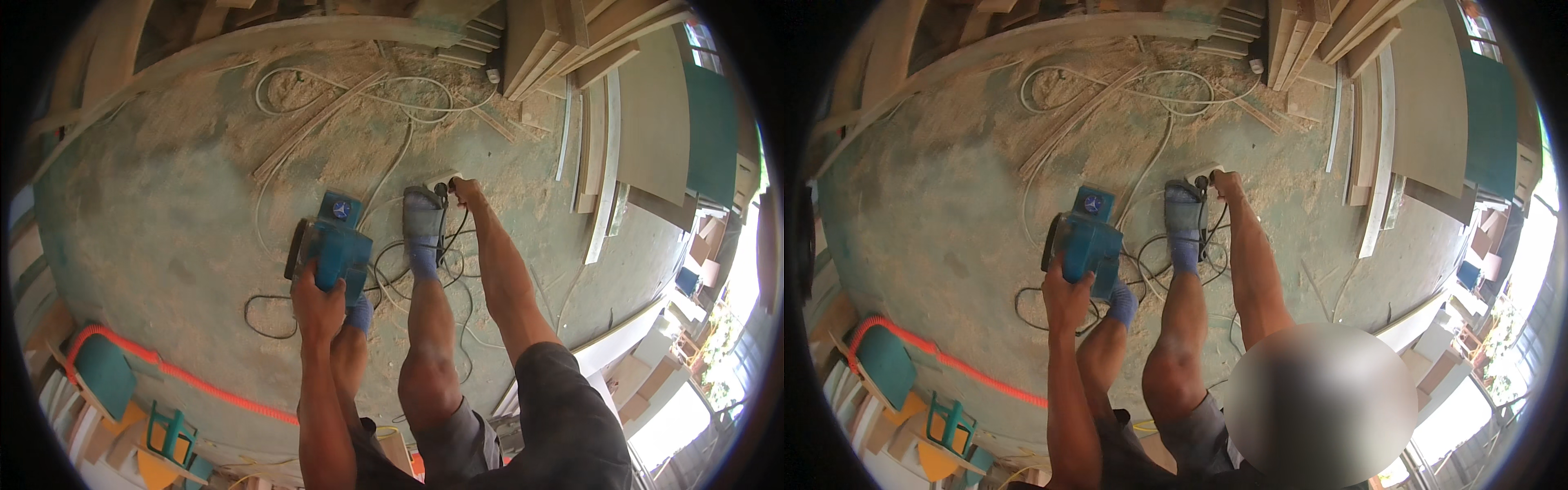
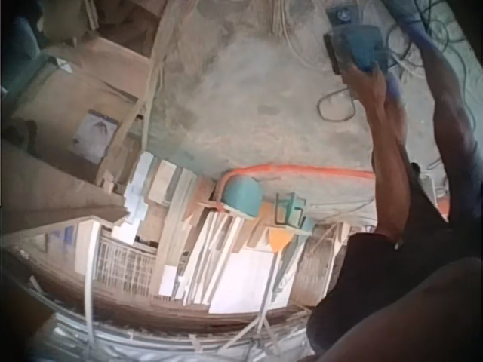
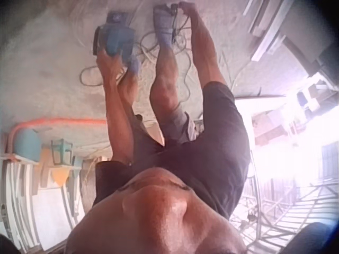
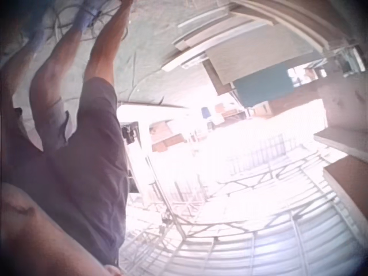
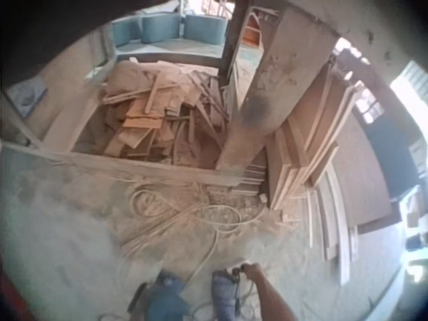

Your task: The person sands the edges of a yellow wooden board using a hand-held power sander and then drills a screw into it.

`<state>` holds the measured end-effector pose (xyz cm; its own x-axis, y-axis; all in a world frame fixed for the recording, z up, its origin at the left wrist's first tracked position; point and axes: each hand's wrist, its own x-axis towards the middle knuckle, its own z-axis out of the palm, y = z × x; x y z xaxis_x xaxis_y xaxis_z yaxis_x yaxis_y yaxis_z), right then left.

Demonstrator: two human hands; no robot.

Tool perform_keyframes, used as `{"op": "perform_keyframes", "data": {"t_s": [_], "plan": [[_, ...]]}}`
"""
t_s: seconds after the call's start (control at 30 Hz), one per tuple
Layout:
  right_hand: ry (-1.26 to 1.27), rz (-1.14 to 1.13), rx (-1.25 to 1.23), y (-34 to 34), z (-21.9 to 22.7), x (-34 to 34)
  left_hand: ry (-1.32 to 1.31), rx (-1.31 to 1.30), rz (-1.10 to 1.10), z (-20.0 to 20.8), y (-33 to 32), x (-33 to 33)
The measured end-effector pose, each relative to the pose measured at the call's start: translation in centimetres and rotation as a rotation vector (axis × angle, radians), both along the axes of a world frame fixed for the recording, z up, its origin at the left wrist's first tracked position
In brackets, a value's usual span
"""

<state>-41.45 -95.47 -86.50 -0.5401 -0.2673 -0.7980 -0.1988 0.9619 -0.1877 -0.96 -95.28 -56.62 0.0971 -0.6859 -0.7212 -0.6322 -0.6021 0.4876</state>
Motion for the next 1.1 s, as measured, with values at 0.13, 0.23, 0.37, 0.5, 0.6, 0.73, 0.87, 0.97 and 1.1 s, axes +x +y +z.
{"op": "perform_keyframes", "data": {"t_s": [0.13,0.23,0.37,0.5,0.6,0.73,0.87,0.97,1.1], "plan": [[0.331,0.236,-0.165,2.5,5.1,7.4,-0.114,-0.175,0.013,-0.4,1.7,4.2],[0.282,0.459,-0.164,12.1,12.6,7.8,0.037,-0.059,0.183,0.9,1.1,4.8],[-0.125,0.59,-0.04,20.9,27.5,10.0,0.167,-0.02,0.37,0.8,5.3,12.6],[-0.13,0.424,0.127,29.4,39.7,2.7,0.169,-0.188,0.399,5.0,9.6,15.7],[-0.125,0.095,0.253,32.2,47.2,2.4,0.16,-0.156,0.508,15.4,10.8,17.1],[-0.241,0.048,0.2,32.4,53.5,4.4,0.079,0.097,0.51,22.6,12.3,19.1],[-0.32,0.143,-0.055,23.6,57.3,9.5,-0.087,-0.133,0.398,21.4,16.7,23.6],[-0.357,0.072,-0.224,20.5,58.8,14.0,-0.106,-0.098,0.351,25.1,15.4,22.1],[-0.174,0.326,-0.384,19.9,60.3,17.5,0.044,0.022,0.368,28.4,13.6,20.6]]}}
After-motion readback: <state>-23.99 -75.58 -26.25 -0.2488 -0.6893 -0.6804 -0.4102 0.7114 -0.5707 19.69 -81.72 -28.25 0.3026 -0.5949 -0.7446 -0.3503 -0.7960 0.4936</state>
